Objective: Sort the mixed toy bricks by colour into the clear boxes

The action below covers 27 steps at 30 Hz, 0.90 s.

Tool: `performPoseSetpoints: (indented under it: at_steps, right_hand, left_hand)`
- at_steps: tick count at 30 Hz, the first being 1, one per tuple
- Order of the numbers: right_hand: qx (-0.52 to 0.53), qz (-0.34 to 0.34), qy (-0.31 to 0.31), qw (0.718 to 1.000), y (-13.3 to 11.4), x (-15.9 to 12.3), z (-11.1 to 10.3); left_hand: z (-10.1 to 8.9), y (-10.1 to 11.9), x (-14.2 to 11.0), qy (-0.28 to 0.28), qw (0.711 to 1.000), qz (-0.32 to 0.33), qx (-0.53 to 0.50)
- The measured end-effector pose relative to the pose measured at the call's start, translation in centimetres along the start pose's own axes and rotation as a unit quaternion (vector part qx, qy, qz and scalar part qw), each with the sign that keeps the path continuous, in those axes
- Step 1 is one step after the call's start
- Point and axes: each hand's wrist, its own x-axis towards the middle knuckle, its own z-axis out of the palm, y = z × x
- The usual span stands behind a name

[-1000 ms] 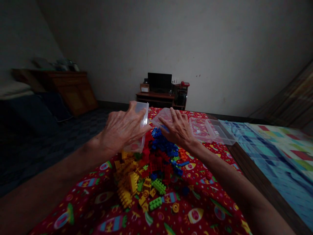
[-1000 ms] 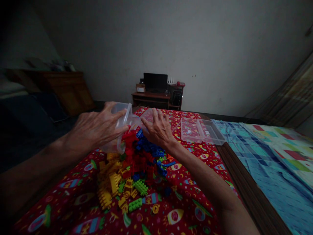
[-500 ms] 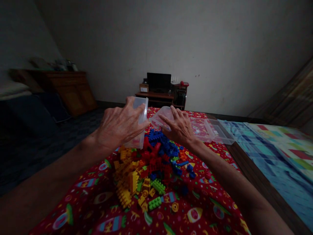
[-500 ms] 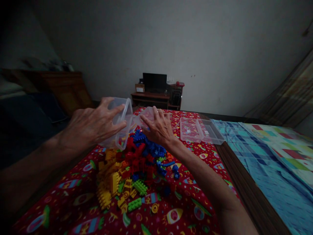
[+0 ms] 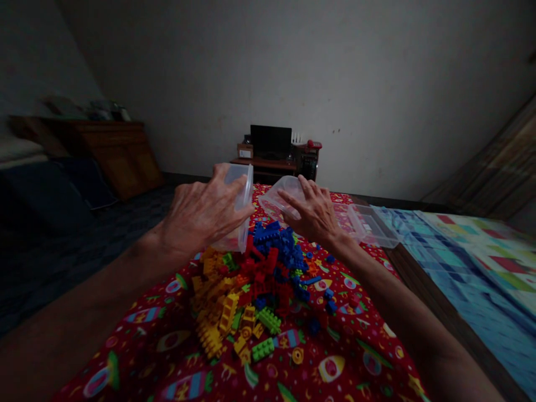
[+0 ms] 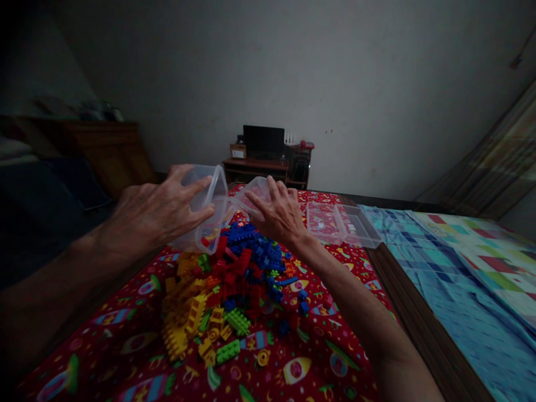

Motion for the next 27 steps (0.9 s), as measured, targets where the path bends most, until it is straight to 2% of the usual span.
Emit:
performPoseSetpoints:
  at_steps: [4, 11, 16, 20, 23, 25, 27]
  right_hand:
    - [0.005, 0.022, 0.011, 1.000, 0.7, 0.1, 0.2]
    - [0.010, 0.018, 0.009, 1.000, 0.9, -0.5, 0.1]
    - [0.091, 0.112, 0.045, 0.989, 2.9, -1.9, -0.7]
    - [0.218, 0.229, 0.072, 0.946, 6.9, -4.7, -0.5]
    - [0.329, 0.327, 0.051, 0.885, 10.3, -8.1, 0.3]
    - [0.381, 0.379, 0.036, 0.842, 12.1, -10.5, 0.8]
    - [0.386, 0.403, 0.035, 0.829, 13.2, -12.7, 1.2]
  left_hand:
    - [0.0, -0.1, 0.0, 0.066, 0.997, -0.011, 0.029]
    - [0.4, 0.0, 0.2, 0.073, 0.997, -0.012, 0.014]
    - [0.1, -0.2, 0.0, 0.105, 0.994, -0.018, -0.001]
    - [-0.1, -0.1, 0.5, 0.162, 0.986, 0.003, -0.048]
    - [0.7, 0.6, 1.8, 0.196, 0.970, 0.041, -0.139]
    - [1.8, 1.5, 3.0, 0.196, 0.955, 0.079, -0.209]
    - [3.0, 2.7, 4.2, 0.176, 0.944, 0.112, -0.255]
